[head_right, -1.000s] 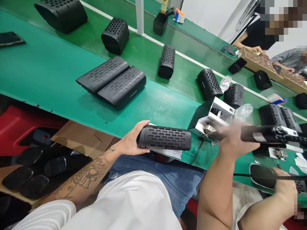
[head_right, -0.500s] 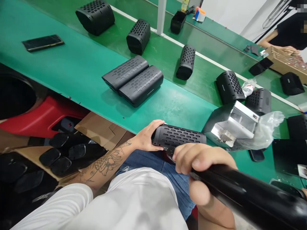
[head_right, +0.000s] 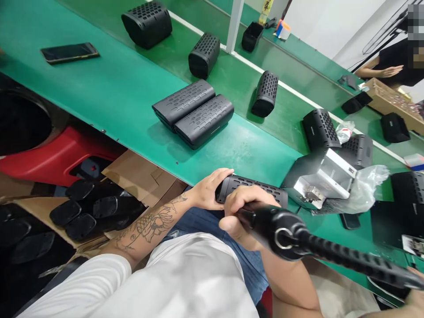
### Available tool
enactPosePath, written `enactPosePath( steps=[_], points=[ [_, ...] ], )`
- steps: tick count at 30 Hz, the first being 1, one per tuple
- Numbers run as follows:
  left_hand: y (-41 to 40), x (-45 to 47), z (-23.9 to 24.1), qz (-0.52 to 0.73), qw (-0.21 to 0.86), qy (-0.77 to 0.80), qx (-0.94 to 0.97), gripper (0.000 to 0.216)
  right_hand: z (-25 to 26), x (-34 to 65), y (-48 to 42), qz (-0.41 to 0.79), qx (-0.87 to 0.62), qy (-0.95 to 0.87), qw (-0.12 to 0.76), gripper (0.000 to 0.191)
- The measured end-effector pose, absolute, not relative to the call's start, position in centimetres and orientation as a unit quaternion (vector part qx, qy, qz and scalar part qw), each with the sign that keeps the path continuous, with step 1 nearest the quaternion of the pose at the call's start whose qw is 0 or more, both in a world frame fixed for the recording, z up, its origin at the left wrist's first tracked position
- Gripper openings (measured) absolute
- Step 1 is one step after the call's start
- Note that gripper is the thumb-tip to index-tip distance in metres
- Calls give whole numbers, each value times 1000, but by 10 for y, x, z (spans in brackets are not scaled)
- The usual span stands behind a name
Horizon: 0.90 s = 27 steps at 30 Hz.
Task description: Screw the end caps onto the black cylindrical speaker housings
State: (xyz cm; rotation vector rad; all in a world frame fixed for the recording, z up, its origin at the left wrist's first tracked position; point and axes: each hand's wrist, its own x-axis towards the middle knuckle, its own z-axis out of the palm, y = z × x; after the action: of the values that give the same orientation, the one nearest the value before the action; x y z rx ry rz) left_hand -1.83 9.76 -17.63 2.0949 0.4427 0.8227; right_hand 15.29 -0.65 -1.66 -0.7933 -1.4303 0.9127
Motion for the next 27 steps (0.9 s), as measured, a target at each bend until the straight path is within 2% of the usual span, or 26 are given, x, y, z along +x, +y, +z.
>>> enactPosePath(
  steps=[9, 14, 18, 22, 24, 27],
  points=[
    [99, -23, -186, 288, 386, 212, 850, 132, -27, 147, 1, 396, -342, -633, 570, 33],
    [97, -30, -185, 278, 375, 229, 855, 119, -32, 145, 8, 386, -351, -651, 551, 42],
    [99, -38, -178, 267, 390, 238, 849, 113, -37, 144, 18, 410, -330, -642, 558, 56],
    [103, -45, -166, 249, 437, 244, 829, 112, -42, 154, 27, 497, -260, -666, 492, 48],
    [101, -50, -159, 243, 449, 275, 815, 107, -42, 163, 31, 536, -211, -668, 472, 53],
    [98, -61, -149, 248, 452, 366, 775, 101, -33, 180, 35, 545, -61, -628, 552, 59]
  ],
)
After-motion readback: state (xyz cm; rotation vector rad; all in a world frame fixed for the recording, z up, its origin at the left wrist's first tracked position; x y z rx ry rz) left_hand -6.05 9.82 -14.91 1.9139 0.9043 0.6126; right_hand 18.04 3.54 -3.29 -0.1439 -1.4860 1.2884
